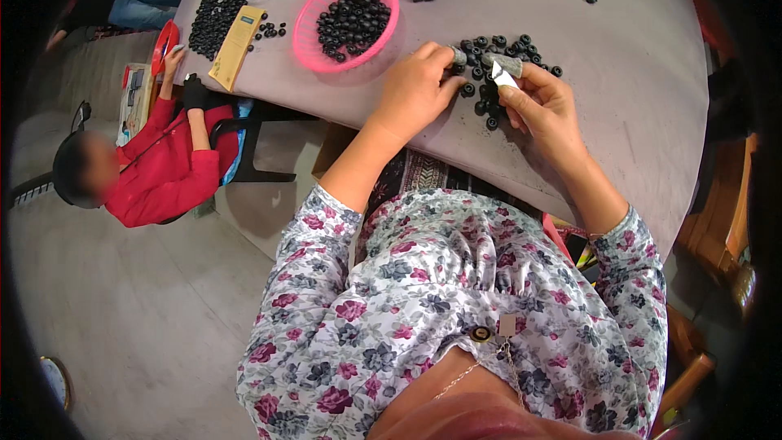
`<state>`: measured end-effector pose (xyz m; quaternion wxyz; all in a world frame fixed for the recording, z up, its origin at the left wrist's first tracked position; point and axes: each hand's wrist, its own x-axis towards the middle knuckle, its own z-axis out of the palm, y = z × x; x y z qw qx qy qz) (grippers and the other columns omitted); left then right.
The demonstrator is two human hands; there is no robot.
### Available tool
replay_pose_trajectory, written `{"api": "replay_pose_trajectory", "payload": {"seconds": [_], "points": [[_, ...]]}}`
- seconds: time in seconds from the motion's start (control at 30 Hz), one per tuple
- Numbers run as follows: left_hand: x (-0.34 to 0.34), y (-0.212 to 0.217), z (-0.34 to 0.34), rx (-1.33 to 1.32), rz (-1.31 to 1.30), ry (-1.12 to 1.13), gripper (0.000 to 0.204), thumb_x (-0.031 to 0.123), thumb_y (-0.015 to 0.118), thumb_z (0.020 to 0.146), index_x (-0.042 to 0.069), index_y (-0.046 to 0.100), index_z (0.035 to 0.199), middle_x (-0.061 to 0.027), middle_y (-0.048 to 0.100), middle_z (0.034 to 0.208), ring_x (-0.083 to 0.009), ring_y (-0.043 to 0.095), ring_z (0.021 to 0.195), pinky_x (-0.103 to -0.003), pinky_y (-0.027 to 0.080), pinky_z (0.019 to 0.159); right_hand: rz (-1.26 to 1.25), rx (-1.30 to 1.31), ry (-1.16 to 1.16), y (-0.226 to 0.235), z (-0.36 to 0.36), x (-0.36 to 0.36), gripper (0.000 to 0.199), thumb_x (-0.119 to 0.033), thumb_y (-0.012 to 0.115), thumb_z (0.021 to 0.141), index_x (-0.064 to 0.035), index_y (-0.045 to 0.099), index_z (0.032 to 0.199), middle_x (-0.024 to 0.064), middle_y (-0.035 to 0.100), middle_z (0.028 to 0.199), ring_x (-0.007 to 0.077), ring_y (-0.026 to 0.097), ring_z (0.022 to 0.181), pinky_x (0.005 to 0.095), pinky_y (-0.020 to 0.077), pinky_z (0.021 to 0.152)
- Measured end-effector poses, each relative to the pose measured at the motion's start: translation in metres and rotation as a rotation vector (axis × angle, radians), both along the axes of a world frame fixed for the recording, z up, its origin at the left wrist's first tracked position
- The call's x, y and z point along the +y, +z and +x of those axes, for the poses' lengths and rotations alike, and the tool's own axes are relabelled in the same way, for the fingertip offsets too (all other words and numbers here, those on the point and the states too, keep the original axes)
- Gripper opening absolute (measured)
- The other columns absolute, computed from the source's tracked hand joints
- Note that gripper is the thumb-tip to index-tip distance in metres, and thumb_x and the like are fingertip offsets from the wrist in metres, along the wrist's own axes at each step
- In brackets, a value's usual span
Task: The person picks up small black plastic components, trims excess material from each piece using a handheld blade, and places the trimmed pieces into a pile on the table.
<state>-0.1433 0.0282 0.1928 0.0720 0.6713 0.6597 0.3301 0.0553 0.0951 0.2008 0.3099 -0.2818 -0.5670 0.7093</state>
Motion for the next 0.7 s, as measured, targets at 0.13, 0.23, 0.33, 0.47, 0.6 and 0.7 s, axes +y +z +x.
{"api": "replay_pose_trajectory", "payload": {"seconds": [0.13, 0.23, 0.33, 0.47, 0.6, 0.7], "points": [[-0.014, 0.011, -0.011, 0.068, -0.007, 0.012, 0.023, 0.017, 0.072, 0.080, 0.002, 0.057, 0.090, -0.0102, 0.059, 0.084, -0.0262, 0.061, 0.071, -0.036, 0.049, 0.062, 0.004, -0.021, 0.013, 0.012, -0.008, -0.011, 0.010, -0.012, 0.066, 0.089, -0.0029, 0.063, 0.092, -0.0049, 0.054, 0.068, 0.0013, 0.047, 0.054, 0.0181, 0.0338, 0.046], [-0.027, 0.020, -0.015, 0.107, 0.022, -0.003, 0.018, 0.014, 0.070, 0.079, 0.003, 0.057, 0.086, -0.0104, 0.058, 0.079, -0.0289, 0.060, 0.071, -0.039, 0.047, 0.059, -0.009, -0.010, 0.020, 0.019, -0.015, -0.019, 0.016, -0.012, 0.066, 0.089, -0.0019, 0.064, 0.102, -0.0045, 0.056, 0.071, 0.0014, 0.047, 0.055, 0.0175, 0.0344, 0.047], [-0.041, 0.030, -0.018, 0.139, 0.092, -0.058, 0.014, 0.012, 0.068, 0.079, 0.004, 0.058, 0.084, -0.0111, 0.056, 0.079, -0.0321, 0.057, 0.069, -0.041, 0.045, 0.059, -0.012, -0.003, 0.024, 0.026, -0.018, -0.026, 0.024, -0.012, 0.066, 0.090, -0.0014, 0.063, 0.111, -0.0042, 0.058, 0.075, 0.0015, 0.047, 0.056, 0.0170, 0.0349, 0.047], [-0.047, 0.037, -0.028, 0.188, 0.055, -0.067, 0.014, 0.013, 0.067, 0.079, 0.004, 0.059, 0.084, -0.0113, 0.056, 0.081, -0.0318, 0.058, 0.072, -0.041, 0.046, 0.060, -0.006, -0.024, 0.019, 0.031, -0.022, -0.035, 0.026, -0.011, 0.065, 0.090, -0.0010, 0.063, 0.113, -0.0035, 0.059, 0.077, 0.0018, 0.047, 0.056, 0.0168, 0.0350, 0.048], [-0.051, 0.041, -0.025, 0.219, 0.033, -0.103, 0.014, 0.013, 0.067, 0.079, 0.004, 0.060, 0.086, -0.0109, 0.058, 0.086, -0.0321, 0.060, 0.077, -0.042, 0.048, 0.064, -0.001, -0.019, 0.019, 0.034, -0.026, -0.042, 0.025, -0.011, 0.065, 0.090, -0.0006, 0.063, 0.112, -0.0030, 0.059, 0.077, 0.0019, 0.048, 0.056, 0.0168, 0.0348, 0.047], [-0.053, 0.041, -0.027, 0.206, 0.051, -0.116, 0.015, 0.013, 0.068, 0.078, 0.003, 0.061, 0.086, -0.0107, 0.058, 0.089, -0.0329, 0.061, 0.079, -0.042, 0.048, 0.065, -0.010, -0.005, 0.003, 0.036, -0.028, -0.045, 0.023, -0.010, 0.065, 0.090, -0.0004, 0.063, 0.111, -0.0029, 0.059, 0.076, 0.0019, 0.047, 0.055, 0.0169, 0.0346, 0.047]]}}
